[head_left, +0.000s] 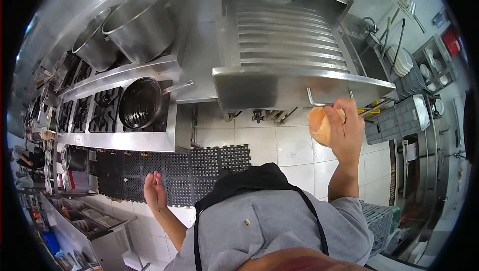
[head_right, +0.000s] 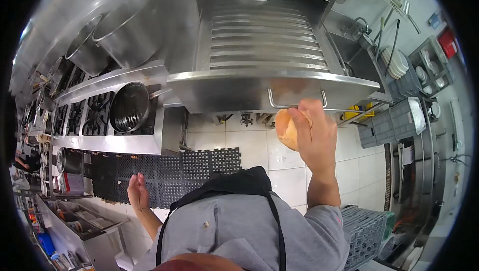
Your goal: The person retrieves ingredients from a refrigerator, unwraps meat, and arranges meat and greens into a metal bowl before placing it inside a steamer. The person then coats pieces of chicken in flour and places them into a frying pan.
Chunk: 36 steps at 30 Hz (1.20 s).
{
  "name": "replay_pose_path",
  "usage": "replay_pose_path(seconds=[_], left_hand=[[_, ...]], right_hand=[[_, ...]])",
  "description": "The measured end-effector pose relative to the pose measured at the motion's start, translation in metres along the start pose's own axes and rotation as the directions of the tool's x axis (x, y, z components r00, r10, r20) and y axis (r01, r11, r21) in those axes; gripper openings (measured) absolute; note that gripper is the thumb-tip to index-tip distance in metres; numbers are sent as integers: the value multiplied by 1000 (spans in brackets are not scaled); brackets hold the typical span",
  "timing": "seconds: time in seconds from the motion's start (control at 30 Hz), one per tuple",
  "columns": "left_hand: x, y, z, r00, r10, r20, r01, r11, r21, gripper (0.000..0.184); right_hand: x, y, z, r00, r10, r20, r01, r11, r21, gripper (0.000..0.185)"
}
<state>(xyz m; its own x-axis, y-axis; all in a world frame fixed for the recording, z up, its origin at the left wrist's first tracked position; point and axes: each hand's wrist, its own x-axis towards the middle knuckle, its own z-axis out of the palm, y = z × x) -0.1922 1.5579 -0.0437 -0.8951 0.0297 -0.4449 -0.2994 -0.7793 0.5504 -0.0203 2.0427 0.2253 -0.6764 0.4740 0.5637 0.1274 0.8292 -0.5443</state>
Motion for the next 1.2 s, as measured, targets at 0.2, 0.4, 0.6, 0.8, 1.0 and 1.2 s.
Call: replay_pose_path(seconds=[0.2, 0.4, 0.6, 0.8, 1.0, 1.2], left_hand=[[17, -19, 36, 996, -12, 85, 7, 998, 62, 6], [-20, -35, 26, 998, -56, 16, 51, 974, 221, 11], [-19, 9, 20, 926, 209, 313, -360, 247, 900, 13], [-14, 17, 135, 603, -313, 734, -780, -38, 625, 24], [-37, 10, 235, -191, -595, 781, -980, 154, -123, 35], [-4, 54, 147, 221, -494, 841, -856, 314, 410, 41]], right_hand=[[60, 7, 21, 996, 77, 39, -75, 996, -52, 19], [140, 41, 64, 962, -254, 96, 269, 938, -217, 24], [237, 133, 108, 989, -135, 56, 144, 966, -216, 35], [262, 139, 140, 994, -38, 103, 53, 987, -150, 36], [148, 1, 191, 969, -202, 143, 218, 970, -108, 36], [-8, -57, 296, 750, 201, 630, -362, 922, 137, 37]])
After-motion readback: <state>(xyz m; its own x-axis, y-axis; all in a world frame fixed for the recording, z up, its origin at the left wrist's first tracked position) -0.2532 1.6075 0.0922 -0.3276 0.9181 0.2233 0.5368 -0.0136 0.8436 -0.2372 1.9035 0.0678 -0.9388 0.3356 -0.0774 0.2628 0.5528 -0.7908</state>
